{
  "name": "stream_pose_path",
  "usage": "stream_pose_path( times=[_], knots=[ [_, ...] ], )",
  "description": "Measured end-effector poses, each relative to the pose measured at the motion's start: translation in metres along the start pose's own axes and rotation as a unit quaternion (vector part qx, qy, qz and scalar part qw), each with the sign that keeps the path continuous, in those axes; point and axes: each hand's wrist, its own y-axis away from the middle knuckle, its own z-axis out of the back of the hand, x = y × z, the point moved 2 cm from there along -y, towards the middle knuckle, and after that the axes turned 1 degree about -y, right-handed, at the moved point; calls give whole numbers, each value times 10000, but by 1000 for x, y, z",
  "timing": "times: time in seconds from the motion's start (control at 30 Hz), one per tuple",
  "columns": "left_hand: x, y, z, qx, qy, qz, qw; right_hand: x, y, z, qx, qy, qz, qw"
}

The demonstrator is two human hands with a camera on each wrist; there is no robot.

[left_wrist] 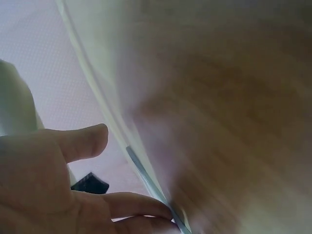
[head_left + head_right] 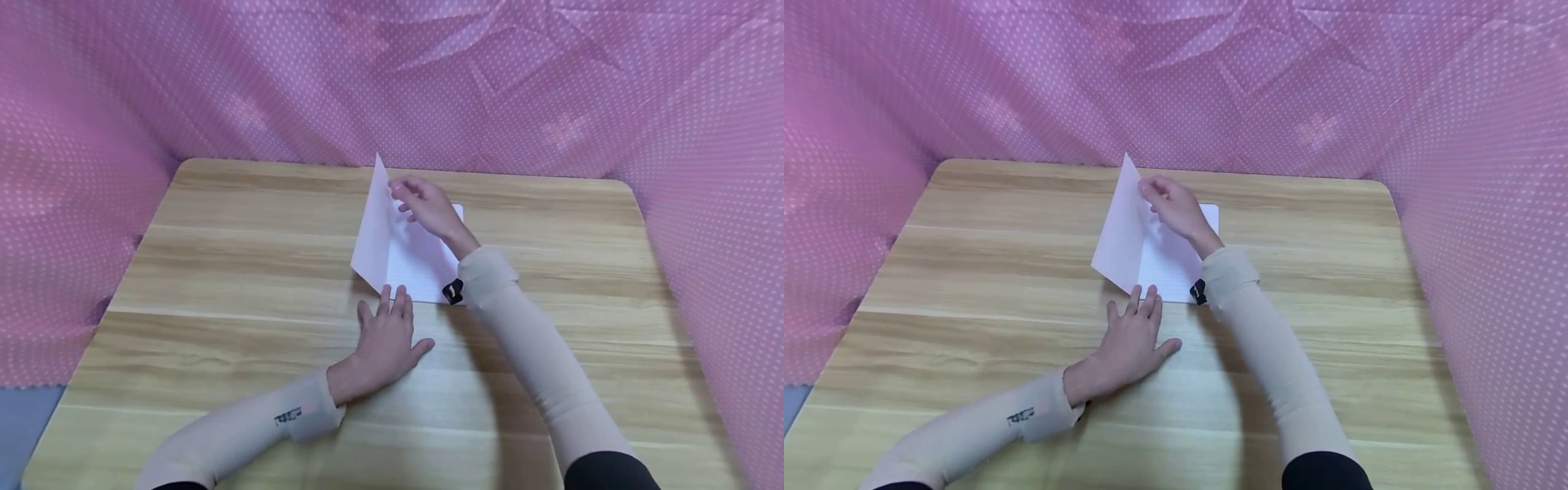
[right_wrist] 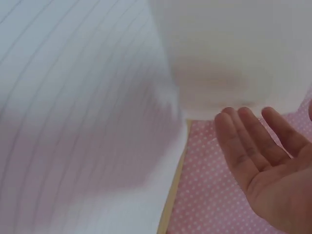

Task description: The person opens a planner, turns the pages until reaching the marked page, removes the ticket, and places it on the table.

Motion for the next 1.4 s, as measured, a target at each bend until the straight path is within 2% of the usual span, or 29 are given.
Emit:
stream_pose_path(
  times=[0.1,0.23,0.37,0.47,0.63,0.73,0.8,0.87,0.97,1.1,1.17,1.23,1.27,1.4],
  knots=[
    [4,-2,3,38,237,-22,9997,-11,1,7,75,539,-9,9985],
    [11,-2,6,186,793,-36,9967,-31,7,24,-166,1274,-258,9914],
    [19,1,5,228,1357,-89,9904,-50,13,39,-164,2148,-563,9749],
    [24,1,5,199,1757,-182,9841,-59,13,50,-183,2704,-544,9610],
    [35,-1,9,238,2503,-7,9679,-67,13,68,-501,2757,-610,9580],
    [44,-2,10,280,2819,66,9590,-70,13,73,-490,2752,-670,9578],
    [49,-4,9,235,2941,-40,9555,-71,13,74,-445,2803,-662,9566],
    [56,-8,5,83,3148,-128,9490,-73,13,74,-450,2960,-546,9526],
    [69,-16,-5,-416,3432,-282,9379,-77,13,73,-488,3249,-407,9436],
    [78,-19,-4,-844,3658,-373,9261,-80,10,74,-548,3489,-375,9348],
    [80,-19,3,-873,3739,-285,9229,-81,9,75,-573,3501,-388,9341],
    [85,-20,3,-943,3860,-189,9175,-82,8,74,-621,3498,-343,9341],
    [89,-22,0,-1032,3913,-114,9144,-82,8,74,-648,3478,-322,9348],
    [105,-29,-16,-1481,3778,-25,9139,-86,10,69,-676,3423,-282,9367]
  ],
)
